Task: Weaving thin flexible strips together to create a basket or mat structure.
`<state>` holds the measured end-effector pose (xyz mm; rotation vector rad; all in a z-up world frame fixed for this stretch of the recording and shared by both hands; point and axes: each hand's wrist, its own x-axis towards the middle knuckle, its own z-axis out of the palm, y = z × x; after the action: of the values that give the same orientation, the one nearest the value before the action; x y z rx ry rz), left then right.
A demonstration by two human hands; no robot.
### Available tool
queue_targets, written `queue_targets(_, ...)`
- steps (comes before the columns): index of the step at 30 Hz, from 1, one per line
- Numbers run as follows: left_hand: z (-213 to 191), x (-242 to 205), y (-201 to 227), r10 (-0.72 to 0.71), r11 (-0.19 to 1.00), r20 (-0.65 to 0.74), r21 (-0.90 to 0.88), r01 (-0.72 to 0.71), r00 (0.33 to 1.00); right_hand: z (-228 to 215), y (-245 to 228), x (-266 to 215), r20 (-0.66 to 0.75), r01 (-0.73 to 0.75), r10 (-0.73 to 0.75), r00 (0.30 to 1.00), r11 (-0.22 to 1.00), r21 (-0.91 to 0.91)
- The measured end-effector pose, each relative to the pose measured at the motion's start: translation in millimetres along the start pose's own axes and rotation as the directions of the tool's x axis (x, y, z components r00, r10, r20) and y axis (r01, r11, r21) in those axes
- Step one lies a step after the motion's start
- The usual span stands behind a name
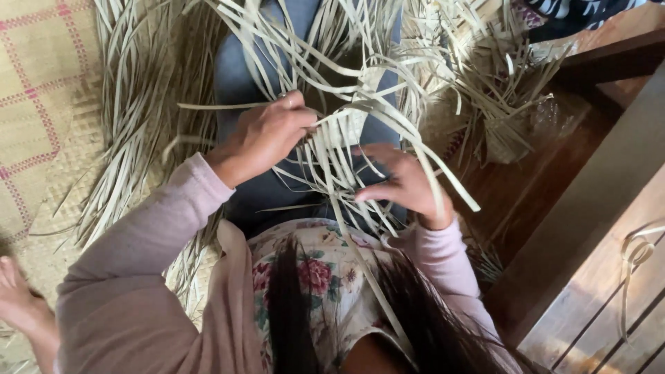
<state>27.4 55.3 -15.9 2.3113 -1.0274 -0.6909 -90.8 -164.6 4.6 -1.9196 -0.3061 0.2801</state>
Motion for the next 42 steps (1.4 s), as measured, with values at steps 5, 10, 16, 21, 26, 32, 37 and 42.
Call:
queue_targets(5, 19, 36, -30, 0.634, 0.68, -0.356, 0.679, -0.277, 0.687, 44, 15, 17, 0.04, 0.172, -0.169, 0.985, 0.905, -0.39)
queue_targets(10, 29, 53, -47, 0.536, 0.733, -0.316, 0.634, -0.246, 0.783, 72, 39, 18, 0.045, 0.186, -0.202, 0.978, 0.76, -0.623)
queue_targets(16, -49, 14, 2, 0.221, 0.847, 0.015, 0.492, -0.199, 0.975, 64, 26, 22, 0.08, 0.078, -0.04, 0.996, 0.824, -0.562)
queue_targets(21, -27, -13, 20, 0.072, 0.965, -0.027, 0.253, -0.063, 0.997, 71, 38, 24, 0.097, 0.23, -0.213, 0.972, 0.793, -0.564)
queue_targets(26, 30, 11, 26, 0.038, 0.951, -0.243, 0.305, 0.04, 0.969, 76, 29, 27, 0.045, 0.252, -0.311, 0.949, 0.667, -0.701)
queue_targets(32, 23, -1, 47, 0.227, 0.954, -0.398, 0.274, -0.121, 0.889, 81, 50, 13, 0.119, 0.15, -0.091, 0.989, 0.627, -0.765)
queue_targets(37, 18, -9, 45, 0.24, 0.97, -0.448, 0.153, -0.19, 0.861, 77, 44, 16, 0.093, 0.111, -0.061, 0.994, 0.64, -0.76)
queue_targets(42, 8, -15, 51, 0.137, 0.983, -0.467, -0.041, -0.176, 0.874, 69, 28, 27, 0.174, 0.11, 0.051, 0.983, 0.598, -0.794)
